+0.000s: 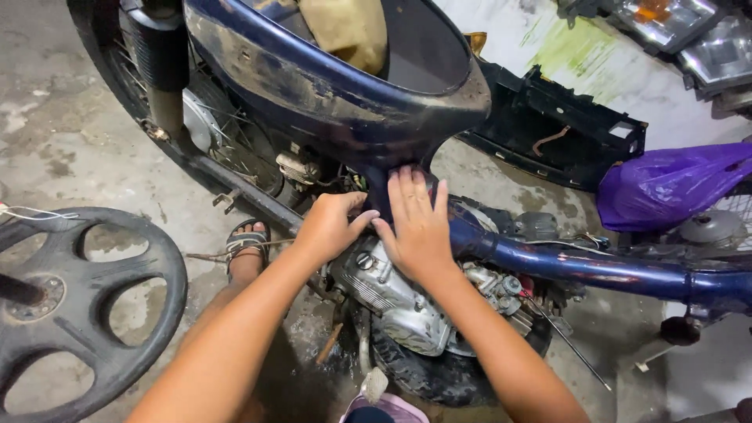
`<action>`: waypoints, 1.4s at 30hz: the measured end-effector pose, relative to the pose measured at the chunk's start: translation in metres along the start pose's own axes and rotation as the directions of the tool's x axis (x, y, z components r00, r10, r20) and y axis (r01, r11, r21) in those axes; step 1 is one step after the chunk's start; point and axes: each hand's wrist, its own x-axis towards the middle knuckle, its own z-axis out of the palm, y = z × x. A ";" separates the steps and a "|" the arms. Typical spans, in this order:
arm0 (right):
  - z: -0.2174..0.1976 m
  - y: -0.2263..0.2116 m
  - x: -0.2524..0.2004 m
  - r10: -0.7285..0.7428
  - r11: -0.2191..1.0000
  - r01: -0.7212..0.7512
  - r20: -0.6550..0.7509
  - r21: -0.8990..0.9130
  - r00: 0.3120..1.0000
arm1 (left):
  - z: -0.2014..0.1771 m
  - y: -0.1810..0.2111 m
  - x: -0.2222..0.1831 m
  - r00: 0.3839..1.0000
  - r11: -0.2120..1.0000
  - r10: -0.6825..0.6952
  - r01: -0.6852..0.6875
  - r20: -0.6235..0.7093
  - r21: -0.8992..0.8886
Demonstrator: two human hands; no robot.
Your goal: The person scrubs the side of a blue motorcycle's fuel tank and frame with a cloth. They repeatedly wipe the area around the engine and lower tank, focusing on removing dirt and grime from the surface.
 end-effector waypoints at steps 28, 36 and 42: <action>0.004 -0.007 0.005 -0.026 1.000 0.026 -0.048 0.004 0.999 | -0.005 0.001 0.000 1.000 1.000 0.010 -0.010 0.004 -0.026; 0.003 -0.006 -0.036 -0.092 0.993 0.094 0.022 -0.072 0.996 | 0.003 -0.009 -0.002 1.000 0.999 0.010 -0.011 -0.022 -0.035; 0.001 -0.006 -0.003 -0.045 0.999 0.045 -0.022 -0.003 0.999 | 0.000 -0.012 0.000 1.000 1.000 0.017 -0.017 -0.003 -0.024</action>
